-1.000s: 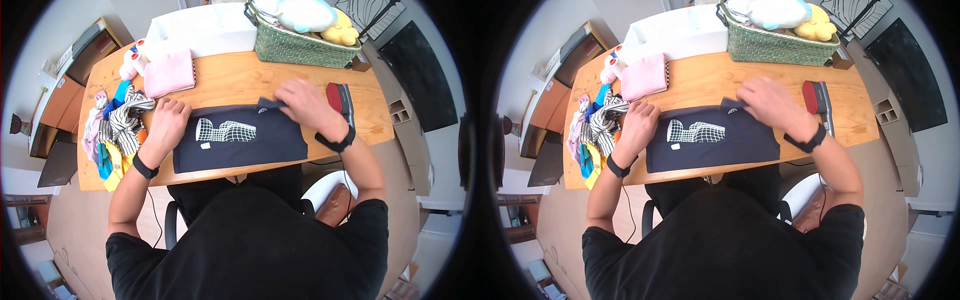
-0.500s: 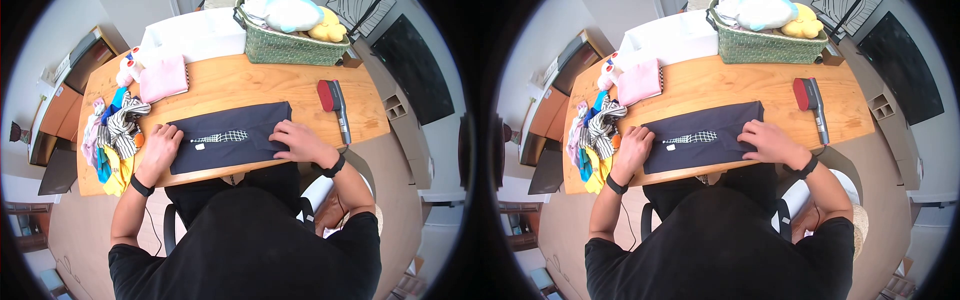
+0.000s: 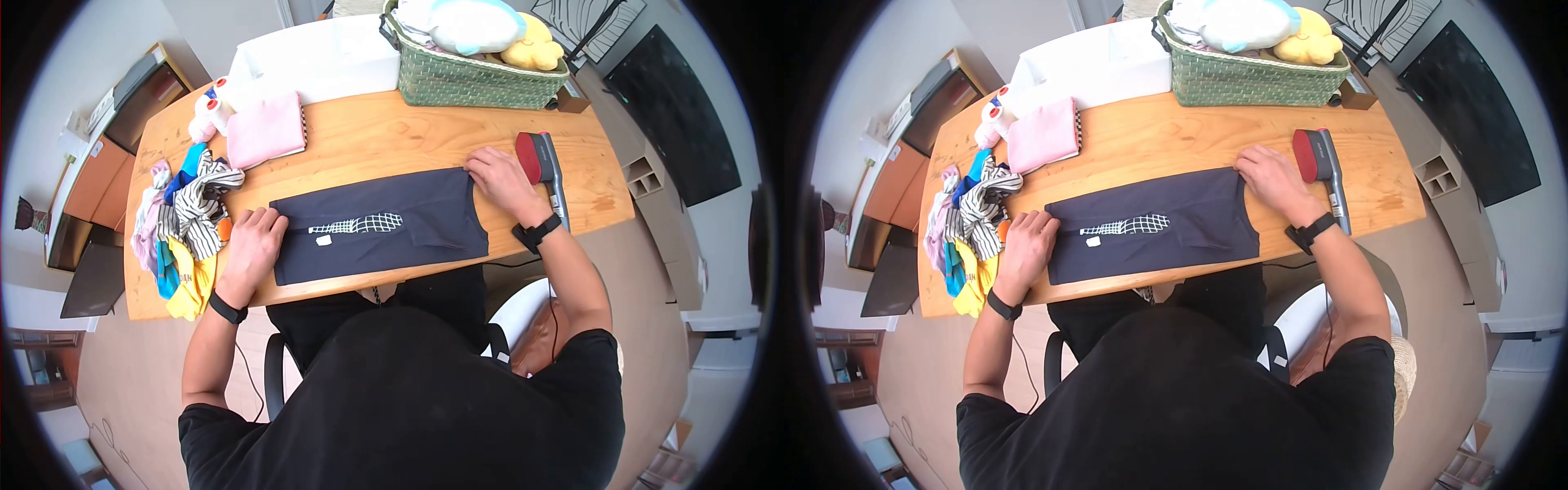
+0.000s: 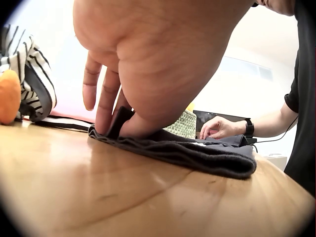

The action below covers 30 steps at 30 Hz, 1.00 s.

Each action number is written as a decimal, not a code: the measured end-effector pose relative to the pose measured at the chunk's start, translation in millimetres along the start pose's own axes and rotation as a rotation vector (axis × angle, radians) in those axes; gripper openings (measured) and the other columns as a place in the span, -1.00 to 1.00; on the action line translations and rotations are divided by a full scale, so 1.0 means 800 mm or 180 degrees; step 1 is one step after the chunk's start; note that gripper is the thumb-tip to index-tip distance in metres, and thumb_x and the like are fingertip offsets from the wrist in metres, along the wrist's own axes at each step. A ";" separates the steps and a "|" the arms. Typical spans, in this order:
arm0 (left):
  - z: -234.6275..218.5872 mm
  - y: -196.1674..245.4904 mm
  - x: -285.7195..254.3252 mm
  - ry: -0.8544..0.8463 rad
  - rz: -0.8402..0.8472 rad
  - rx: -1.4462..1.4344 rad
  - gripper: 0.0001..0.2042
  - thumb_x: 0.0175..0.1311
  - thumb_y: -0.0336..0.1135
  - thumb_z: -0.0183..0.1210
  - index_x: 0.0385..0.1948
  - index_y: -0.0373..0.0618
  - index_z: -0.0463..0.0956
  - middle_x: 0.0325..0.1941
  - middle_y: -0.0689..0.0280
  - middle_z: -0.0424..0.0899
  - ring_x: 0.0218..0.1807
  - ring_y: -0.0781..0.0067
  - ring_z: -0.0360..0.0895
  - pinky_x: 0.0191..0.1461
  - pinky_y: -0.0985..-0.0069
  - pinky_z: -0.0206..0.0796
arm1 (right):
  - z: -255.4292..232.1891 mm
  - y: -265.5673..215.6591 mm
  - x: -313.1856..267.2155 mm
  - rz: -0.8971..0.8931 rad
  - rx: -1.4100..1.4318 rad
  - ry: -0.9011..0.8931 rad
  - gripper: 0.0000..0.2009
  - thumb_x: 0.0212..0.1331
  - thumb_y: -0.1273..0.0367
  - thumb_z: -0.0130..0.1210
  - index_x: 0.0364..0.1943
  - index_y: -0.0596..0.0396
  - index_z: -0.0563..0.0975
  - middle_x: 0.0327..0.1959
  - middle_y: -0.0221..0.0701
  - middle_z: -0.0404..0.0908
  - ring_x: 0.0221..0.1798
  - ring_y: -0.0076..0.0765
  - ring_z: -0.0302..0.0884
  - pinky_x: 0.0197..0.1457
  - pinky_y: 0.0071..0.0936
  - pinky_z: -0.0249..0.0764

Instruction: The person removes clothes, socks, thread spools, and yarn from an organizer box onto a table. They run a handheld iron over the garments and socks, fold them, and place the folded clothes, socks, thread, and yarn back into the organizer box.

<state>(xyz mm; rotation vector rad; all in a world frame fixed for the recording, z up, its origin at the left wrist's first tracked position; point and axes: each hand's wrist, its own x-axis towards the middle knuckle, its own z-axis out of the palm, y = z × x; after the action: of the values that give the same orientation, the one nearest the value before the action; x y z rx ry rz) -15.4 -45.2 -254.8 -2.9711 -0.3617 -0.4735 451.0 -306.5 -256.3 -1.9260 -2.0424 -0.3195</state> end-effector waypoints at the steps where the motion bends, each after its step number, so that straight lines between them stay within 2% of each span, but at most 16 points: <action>1: 0.000 -0.001 -0.001 -0.0004 -0.0004 0.0000 -0.84 0.22 -0.52 0.39 -0.20 -0.13 0.66 -0.22 0.24 0.63 -0.09 0.13 0.66 0.04 0.19 0.49 | 0.001 0.001 -0.001 0.0002 -0.0065 0.0026 -0.90 0.33 0.49 0.35 -0.12 0.12 0.75 0.00 -0.36 0.79 0.14 -0.04 0.76 0.23 -0.12 0.72; 5: 0.003 -0.001 0.002 -0.0064 -0.0004 -0.0009 -0.86 0.26 -0.50 0.38 -0.20 -0.12 0.66 -0.22 0.24 0.64 -0.09 0.13 0.67 0.04 0.19 0.49 | -0.001 -0.006 -0.008 0.0180 -0.0176 0.0020 -0.89 0.32 0.48 0.36 -0.12 0.10 0.75 -0.02 -0.33 0.79 0.12 -0.02 0.77 0.20 -0.12 0.72; 7: -0.001 -0.005 -0.001 -0.0068 -0.0016 -0.0025 -0.86 0.26 -0.48 0.40 -0.20 -0.12 0.66 -0.22 0.24 0.64 -0.09 0.13 0.67 0.04 0.19 0.50 | -0.015 -0.034 -0.008 0.0625 -0.0247 0.0063 -0.88 0.34 0.48 0.36 -0.09 0.10 0.75 -0.02 -0.28 0.78 0.12 0.01 0.77 0.18 -0.12 0.72; 8: -0.003 -0.006 -0.002 -0.0011 -0.0014 -0.0042 -0.86 0.25 -0.47 0.40 -0.20 -0.12 0.66 -0.22 0.24 0.65 -0.09 0.13 0.68 0.03 0.19 0.51 | -0.013 -0.048 -0.012 0.0561 -0.0088 0.0359 -0.83 0.33 0.42 0.42 -0.05 0.10 0.74 -0.04 -0.25 0.78 0.09 0.05 0.77 0.16 -0.14 0.71; 10: -0.003 -0.012 -0.009 -0.0028 -0.0064 -0.0061 -0.82 0.22 -0.44 0.45 -0.18 -0.11 0.69 -0.20 0.26 0.68 -0.07 0.15 0.70 0.05 0.20 0.53 | -0.034 -0.094 -0.012 0.0407 0.0589 0.0169 -0.72 0.29 0.34 0.51 0.02 0.10 0.74 0.01 -0.25 0.75 0.10 0.05 0.74 0.15 -0.10 0.69; 12: -0.001 -0.016 -0.016 -0.0086 -0.0084 -0.0081 -0.82 0.22 -0.44 0.46 -0.15 -0.12 0.73 -0.18 0.27 0.71 -0.06 0.17 0.72 0.07 0.21 0.54 | -0.044 -0.141 -0.018 0.0209 0.0799 0.0108 -0.67 0.27 0.31 0.54 0.05 0.08 0.74 0.04 -0.26 0.73 0.11 0.03 0.73 0.16 -0.09 0.68; 14: 0.004 -0.019 -0.022 -0.0041 -0.0089 -0.0106 -0.82 0.23 -0.45 0.46 -0.15 -0.12 0.74 -0.17 0.27 0.72 -0.05 0.17 0.72 0.07 0.21 0.55 | -0.042 -0.162 -0.029 0.0076 0.0936 0.0024 -0.63 0.25 0.28 0.57 0.08 0.07 0.74 0.08 -0.27 0.72 0.12 0.01 0.72 0.16 -0.08 0.66; 16: 0.007 -0.018 -0.022 0.0042 -0.0047 -0.0153 -0.82 0.23 -0.46 0.46 -0.15 -0.13 0.76 -0.17 0.27 0.73 -0.05 0.17 0.72 0.06 0.22 0.55 | -0.028 -0.166 -0.042 -0.0154 0.0780 -0.0344 -0.61 0.25 0.28 0.58 0.12 0.06 0.75 0.12 -0.28 0.69 0.14 -0.03 0.70 0.18 -0.09 0.64; 17: 0.004 -0.017 -0.021 0.0015 -0.0060 -0.0140 -0.82 0.23 -0.47 0.46 -0.15 -0.13 0.77 -0.17 0.27 0.73 -0.05 0.16 0.72 0.06 0.21 0.56 | -0.023 -0.164 -0.043 -0.0262 0.0796 -0.0283 -0.69 0.29 0.35 0.53 0.06 0.08 0.75 0.03 -0.30 0.68 0.07 -0.07 0.69 0.15 -0.16 0.63; 23: -0.004 -0.011 -0.014 -0.0092 -0.0081 -0.0115 -0.81 0.24 -0.50 0.42 -0.12 -0.17 0.76 -0.14 0.23 0.74 -0.05 0.11 0.72 0.07 0.20 0.58 | -0.017 -0.159 -0.045 -0.0189 0.0628 0.0087 -0.86 0.35 0.52 0.38 -0.06 0.15 0.72 -0.13 -0.33 0.65 -0.08 -0.09 0.68 0.03 -0.21 0.62; 27: -0.027 0.025 0.006 0.0183 0.0069 0.0015 -0.79 0.23 -0.52 0.38 -0.10 -0.17 0.74 -0.11 0.24 0.73 -0.05 0.12 0.71 0.08 0.21 0.57 | -0.013 -0.160 -0.049 -0.0050 0.0537 0.0171 -0.83 0.34 0.48 0.42 -0.05 0.15 0.72 -0.13 -0.31 0.66 -0.09 -0.07 0.68 0.02 -0.22 0.64; 30: -0.033 0.081 0.041 0.0208 0.0712 -0.0471 -0.77 0.17 -0.41 0.36 -0.12 -0.16 0.71 -0.13 0.25 0.69 -0.04 0.20 0.69 0.10 0.23 0.54 | -0.014 -0.167 -0.048 0.0155 0.0707 0.0099 -0.77 0.32 0.40 0.48 -0.01 0.13 0.73 -0.10 -0.32 0.66 -0.04 -0.08 0.69 0.04 -0.21 0.64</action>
<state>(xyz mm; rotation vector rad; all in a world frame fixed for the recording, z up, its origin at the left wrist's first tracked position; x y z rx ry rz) 23.3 -104.3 -223.7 -3.0767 0.0139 -0.5922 320.5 -355.7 -253.2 -1.8206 -1.9185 -0.1049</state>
